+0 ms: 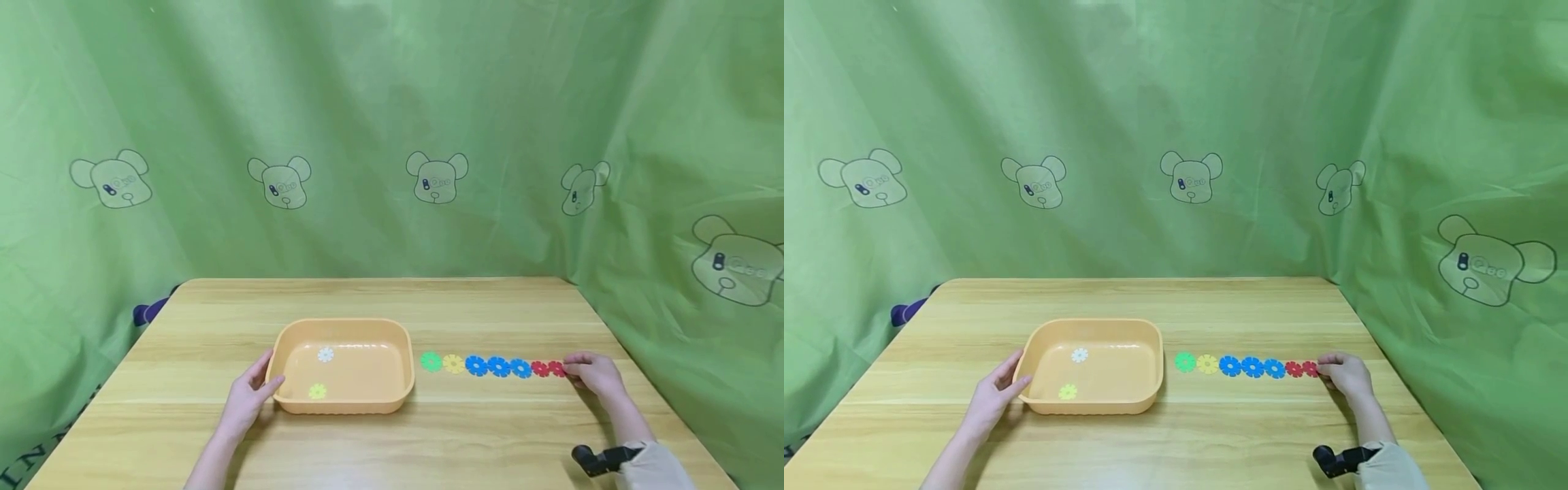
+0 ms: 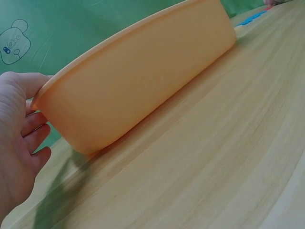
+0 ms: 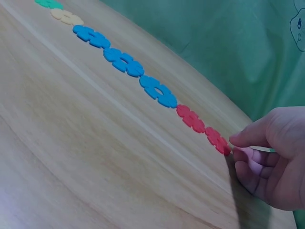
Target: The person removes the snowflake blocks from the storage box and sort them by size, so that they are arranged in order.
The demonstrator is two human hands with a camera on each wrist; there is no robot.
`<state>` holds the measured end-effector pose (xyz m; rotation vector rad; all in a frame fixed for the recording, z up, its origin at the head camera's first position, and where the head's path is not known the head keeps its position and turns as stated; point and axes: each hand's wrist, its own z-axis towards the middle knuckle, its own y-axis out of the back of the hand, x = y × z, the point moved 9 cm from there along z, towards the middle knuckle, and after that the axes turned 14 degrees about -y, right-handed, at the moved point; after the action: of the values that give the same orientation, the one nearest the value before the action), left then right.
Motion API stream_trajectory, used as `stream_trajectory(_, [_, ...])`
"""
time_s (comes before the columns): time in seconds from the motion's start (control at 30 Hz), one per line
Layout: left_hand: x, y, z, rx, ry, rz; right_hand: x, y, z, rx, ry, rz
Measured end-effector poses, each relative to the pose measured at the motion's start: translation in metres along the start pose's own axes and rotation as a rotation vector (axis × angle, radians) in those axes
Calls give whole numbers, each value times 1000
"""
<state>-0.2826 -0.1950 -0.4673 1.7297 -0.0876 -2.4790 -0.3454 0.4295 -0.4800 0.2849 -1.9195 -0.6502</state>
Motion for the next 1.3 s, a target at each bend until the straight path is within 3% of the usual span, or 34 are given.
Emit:
stream_trajectory(0.23, [-1,0,-1,-3,-5,2,11,-4,-8,51,-4,19])
stream_trajectory(0.7, [0,1,-1,1,8,-2,77,-34,-28,85,148,-74])
stream_trajectory(1.1, [1,1,1,19,37,15,137,-81,-52,206,224,54])
stream_trajectory(1.3, [0,2,0,34,39,24,166,-111,-63,273,265,56])
